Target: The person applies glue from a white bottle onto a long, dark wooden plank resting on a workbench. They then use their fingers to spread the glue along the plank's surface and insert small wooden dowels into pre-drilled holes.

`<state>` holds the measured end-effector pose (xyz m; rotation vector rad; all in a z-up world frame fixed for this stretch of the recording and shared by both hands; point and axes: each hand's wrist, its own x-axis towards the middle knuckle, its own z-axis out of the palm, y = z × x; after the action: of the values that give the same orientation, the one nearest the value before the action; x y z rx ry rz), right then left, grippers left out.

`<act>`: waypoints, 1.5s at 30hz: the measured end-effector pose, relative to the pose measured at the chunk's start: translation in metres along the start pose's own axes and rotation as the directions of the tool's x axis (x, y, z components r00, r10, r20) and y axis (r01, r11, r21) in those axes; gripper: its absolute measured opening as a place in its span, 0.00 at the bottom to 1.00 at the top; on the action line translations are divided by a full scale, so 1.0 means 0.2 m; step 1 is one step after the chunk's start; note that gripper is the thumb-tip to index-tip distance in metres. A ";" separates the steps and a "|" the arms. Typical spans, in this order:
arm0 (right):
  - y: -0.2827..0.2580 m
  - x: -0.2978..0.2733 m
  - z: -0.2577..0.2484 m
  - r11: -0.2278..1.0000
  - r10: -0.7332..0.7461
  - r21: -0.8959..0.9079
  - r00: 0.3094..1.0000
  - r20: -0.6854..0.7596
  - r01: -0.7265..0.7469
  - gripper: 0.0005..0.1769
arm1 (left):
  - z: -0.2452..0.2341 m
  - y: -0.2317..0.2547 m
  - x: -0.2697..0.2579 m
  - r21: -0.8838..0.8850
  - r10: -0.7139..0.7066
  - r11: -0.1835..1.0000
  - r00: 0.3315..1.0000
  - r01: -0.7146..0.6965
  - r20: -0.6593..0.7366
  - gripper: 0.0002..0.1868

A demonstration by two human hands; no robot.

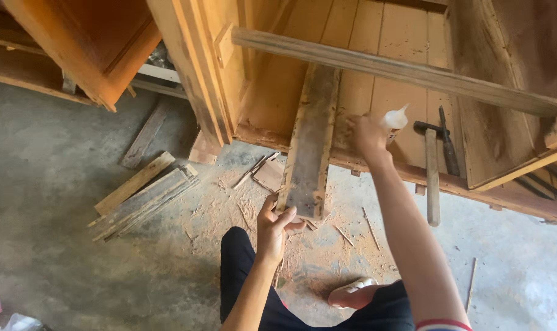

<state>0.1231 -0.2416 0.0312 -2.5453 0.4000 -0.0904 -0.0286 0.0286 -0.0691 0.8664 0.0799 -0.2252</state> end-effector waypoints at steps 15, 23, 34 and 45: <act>0.04 0.02 0.10 0.998 -0.013 0.062 0.995 -0.095 0.019 0.06 | 0.05 0.08 -0.05 0.054 0.011 0.998 1.000 -0.011 0.003 0.20; -0.13 -0.28 0.17 0.761 -0.487 0.463 0.872 -0.056 0.455 0.09 | 0.15 0.07 -0.09 0.034 -0.020 0.999 0.995 0.024 -0.100 0.32; -0.33 -0.62 0.22 0.673 -0.730 0.174 0.683 0.002 0.719 0.01 | 0.10 0.01 -0.05 0.040 -0.003 0.999 1.000 0.003 0.019 0.32; -0.26 -0.65 0.24 0.678 -0.682 0.145 0.691 -0.240 0.720 0.00 | 0.23 0.25 -0.12 0.170 0.082 0.982 0.996 -0.085 0.023 0.34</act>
<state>0.0200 -0.1347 0.0209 -2.3140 -0.5455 -0.6092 -0.0415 0.0279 0.0019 1.0368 0.0096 -0.1616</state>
